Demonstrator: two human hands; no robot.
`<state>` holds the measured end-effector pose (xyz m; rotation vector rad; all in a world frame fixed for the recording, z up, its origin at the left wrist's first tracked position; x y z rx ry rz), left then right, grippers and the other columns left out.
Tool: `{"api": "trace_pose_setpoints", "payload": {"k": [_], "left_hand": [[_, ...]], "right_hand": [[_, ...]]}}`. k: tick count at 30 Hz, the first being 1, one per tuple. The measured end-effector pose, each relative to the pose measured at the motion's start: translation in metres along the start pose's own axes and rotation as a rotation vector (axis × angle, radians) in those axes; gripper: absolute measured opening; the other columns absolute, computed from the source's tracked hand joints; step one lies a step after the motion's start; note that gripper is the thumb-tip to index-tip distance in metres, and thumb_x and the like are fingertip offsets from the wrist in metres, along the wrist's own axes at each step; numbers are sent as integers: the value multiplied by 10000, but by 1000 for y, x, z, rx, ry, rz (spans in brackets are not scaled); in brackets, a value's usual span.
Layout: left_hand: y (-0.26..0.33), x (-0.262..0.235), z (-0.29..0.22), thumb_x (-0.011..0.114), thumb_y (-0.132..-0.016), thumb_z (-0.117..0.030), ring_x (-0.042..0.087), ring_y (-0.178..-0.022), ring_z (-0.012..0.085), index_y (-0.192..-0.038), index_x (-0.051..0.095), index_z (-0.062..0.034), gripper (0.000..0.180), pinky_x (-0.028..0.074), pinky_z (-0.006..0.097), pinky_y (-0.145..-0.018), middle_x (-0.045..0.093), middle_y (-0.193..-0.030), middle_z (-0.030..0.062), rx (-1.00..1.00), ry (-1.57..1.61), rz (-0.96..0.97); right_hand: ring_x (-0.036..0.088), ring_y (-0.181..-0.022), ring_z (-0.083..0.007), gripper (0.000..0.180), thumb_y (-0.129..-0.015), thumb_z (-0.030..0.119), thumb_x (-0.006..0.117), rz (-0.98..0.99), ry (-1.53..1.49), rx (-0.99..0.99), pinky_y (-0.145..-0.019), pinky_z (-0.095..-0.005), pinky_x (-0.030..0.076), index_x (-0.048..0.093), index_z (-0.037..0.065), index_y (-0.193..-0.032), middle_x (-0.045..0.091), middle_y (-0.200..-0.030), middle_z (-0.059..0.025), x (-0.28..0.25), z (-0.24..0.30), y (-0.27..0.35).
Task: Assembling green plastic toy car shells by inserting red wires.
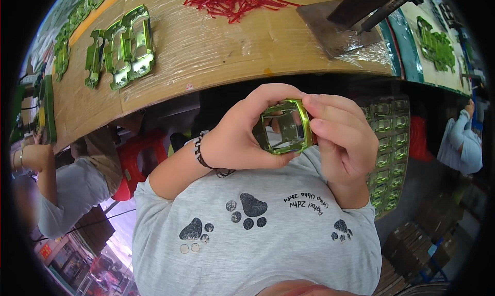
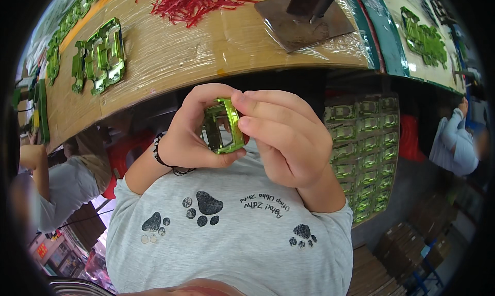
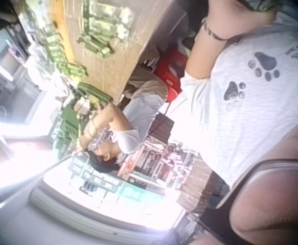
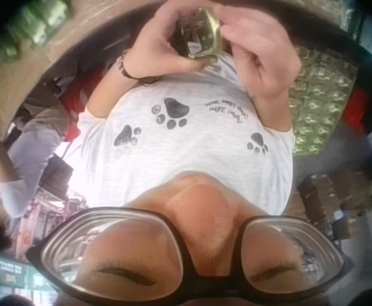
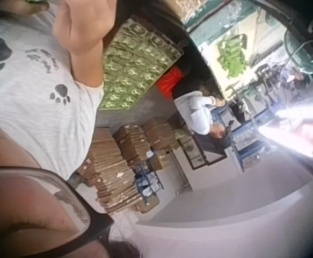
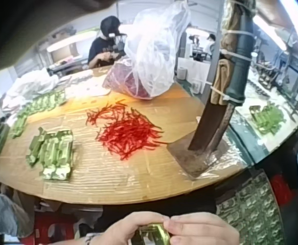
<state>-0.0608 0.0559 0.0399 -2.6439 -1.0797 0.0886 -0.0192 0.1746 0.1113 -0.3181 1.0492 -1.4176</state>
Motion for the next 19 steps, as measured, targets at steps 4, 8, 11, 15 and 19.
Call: {"api": "trace_pose_setpoints", "payload": {"k": [4, 8, 11, 15, 19], "left_hand": [[-5, 6, 9, 806, -684, 30, 555, -1117, 164, -1342, 368, -60, 796, 469, 309, -923, 539, -1196, 87, -78, 32, 31], [-12, 9, 11, 799, -689, 23, 541, -1127, 154, -1351, 359, -59, 799, 454, 306, -944, 528, -1199, 77, -100, -31, 46], [-16, 16, 14, 800, -698, 4, 527, -1134, 147, -1353, 359, -55, 792, 436, 301, -964, 518, -1206, 74, -144, 4, 71], [-27, 17, 25, 799, -746, -104, 543, -1121, 175, -1335, 379, -63, 724, 462, 298, -935, 538, -1172, 95, -280, 104, -4], [-38, 26, 37, 840, -770, -191, 492, -1201, 164, -1412, 297, -52, 852, 401, 307, -1026, 487, -1273, 93, -554, 38, 63]], "right_hand": [[664, -927, -327, 174, -864, 27, 647, -24, -108, 130, -782, -360, 543, 625, -14, -1032, 665, -1077, -239, 6, -14, 14], [616, -970, -277, 172, -952, 87, 598, -140, -331, 258, -827, -330, 509, 568, -21, -1082, 591, -1188, -257, 5, -32, 38], [570, -1062, -253, 246, -960, 129, 606, -158, -286, 245, -913, -328, 467, 535, -23, -1141, 525, -1269, -252, 2, -30, 48], [467, -1230, -310, 964, -658, 319, 907, -71, -228, 261, -919, -378, 463, 326, 7, -1361, 377, -1398, -246, 10, -40, 47], [438, -1272, -291, 1110, -569, 121, 918, -125, -417, 530, -997, -402, 422, 205, 96, -1420, 289, -1451, -195, 18, -65, 64]]}}
Point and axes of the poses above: each hand's wrist, its own y-axis away from the middle knuckle, its own x-axis out of the palm, z = x × y, the point moved 9 cm from there along -y, towards the middle knuckle
